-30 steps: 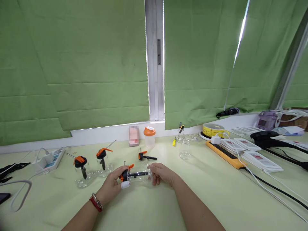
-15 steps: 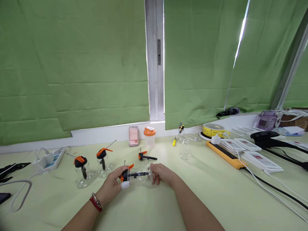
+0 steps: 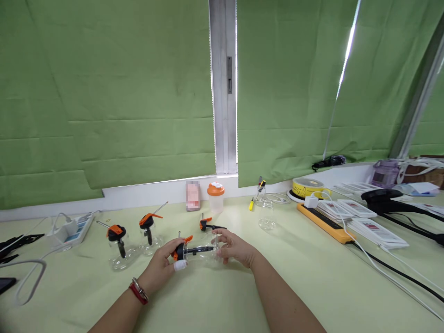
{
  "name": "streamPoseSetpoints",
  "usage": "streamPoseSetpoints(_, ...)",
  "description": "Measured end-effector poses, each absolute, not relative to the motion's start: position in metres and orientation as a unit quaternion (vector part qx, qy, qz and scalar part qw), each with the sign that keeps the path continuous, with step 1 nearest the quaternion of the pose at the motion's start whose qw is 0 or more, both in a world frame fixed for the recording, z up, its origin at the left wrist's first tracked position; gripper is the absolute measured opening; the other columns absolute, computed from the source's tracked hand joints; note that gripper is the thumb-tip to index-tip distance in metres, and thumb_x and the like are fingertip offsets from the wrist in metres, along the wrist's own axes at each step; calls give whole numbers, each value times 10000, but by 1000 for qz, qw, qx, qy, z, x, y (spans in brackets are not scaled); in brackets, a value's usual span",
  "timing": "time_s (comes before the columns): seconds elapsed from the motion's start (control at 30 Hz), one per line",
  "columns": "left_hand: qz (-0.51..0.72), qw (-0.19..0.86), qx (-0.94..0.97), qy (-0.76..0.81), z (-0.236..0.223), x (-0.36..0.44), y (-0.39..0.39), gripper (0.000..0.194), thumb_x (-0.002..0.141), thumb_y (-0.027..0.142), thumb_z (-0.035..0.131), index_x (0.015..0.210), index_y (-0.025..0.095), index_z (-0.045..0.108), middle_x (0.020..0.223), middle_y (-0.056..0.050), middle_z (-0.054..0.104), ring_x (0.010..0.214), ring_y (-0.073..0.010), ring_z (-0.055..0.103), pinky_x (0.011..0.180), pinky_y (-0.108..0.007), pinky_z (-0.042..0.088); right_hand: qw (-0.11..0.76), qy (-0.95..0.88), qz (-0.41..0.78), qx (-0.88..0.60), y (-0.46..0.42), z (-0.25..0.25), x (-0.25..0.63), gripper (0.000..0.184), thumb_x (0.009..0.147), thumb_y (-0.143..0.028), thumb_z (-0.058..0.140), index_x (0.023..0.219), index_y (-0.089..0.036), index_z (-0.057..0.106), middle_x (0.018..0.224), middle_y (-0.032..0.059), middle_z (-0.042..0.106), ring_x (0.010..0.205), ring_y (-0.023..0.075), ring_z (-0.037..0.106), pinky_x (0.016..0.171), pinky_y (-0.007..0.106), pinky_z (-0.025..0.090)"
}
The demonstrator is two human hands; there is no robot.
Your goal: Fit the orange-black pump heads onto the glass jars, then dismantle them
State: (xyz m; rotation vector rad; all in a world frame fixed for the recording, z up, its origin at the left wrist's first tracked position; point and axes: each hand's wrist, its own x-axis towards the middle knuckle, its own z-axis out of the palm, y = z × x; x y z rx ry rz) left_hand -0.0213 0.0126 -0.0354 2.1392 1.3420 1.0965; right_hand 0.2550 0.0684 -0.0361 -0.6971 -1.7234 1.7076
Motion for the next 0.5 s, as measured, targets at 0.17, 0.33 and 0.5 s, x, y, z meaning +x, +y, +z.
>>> streamPoseSetpoints(0.17, 395, 190, 764, 473, -36, -21, 13, 434, 707, 256, 671, 1134, 221, 604, 1201, -91, 600, 1121, -262, 542, 974, -386, 433, 308, -634, 653, -277, 71, -41, 254, 634, 712, -425, 703, 1260, -231, 451, 1036, 82, 578, 746, 169, 628, 545, 258, 468)
streamPoseSetpoints(0.33, 396, 185, 764, 474, -36, -21, 13, 442, 690, 271, 682, 1126, 230, 620, 1191, -80, 614, 1117, -260, 551, 973, -378, 437, 297, -620, 660, -304, 73, -46, 251, 583, 741, -500, 652, 1201, -183, 483, 803, 46, 634, 660, 170, 642, 494, 232, 442)
streamPoseSetpoints(0.5, 397, 183, 764, 475, -35, -22, 12, 453, 683, 255, 680, 1132, 233, 622, 1202, -81, 611, 1127, -263, 546, 980, -383, 431, 291, -622, 660, -306, 72, -47, 248, 512, 785, -575, 556, 1092, -166, 527, 861, 72, 663, 576, 138, 635, 430, 202, 403)
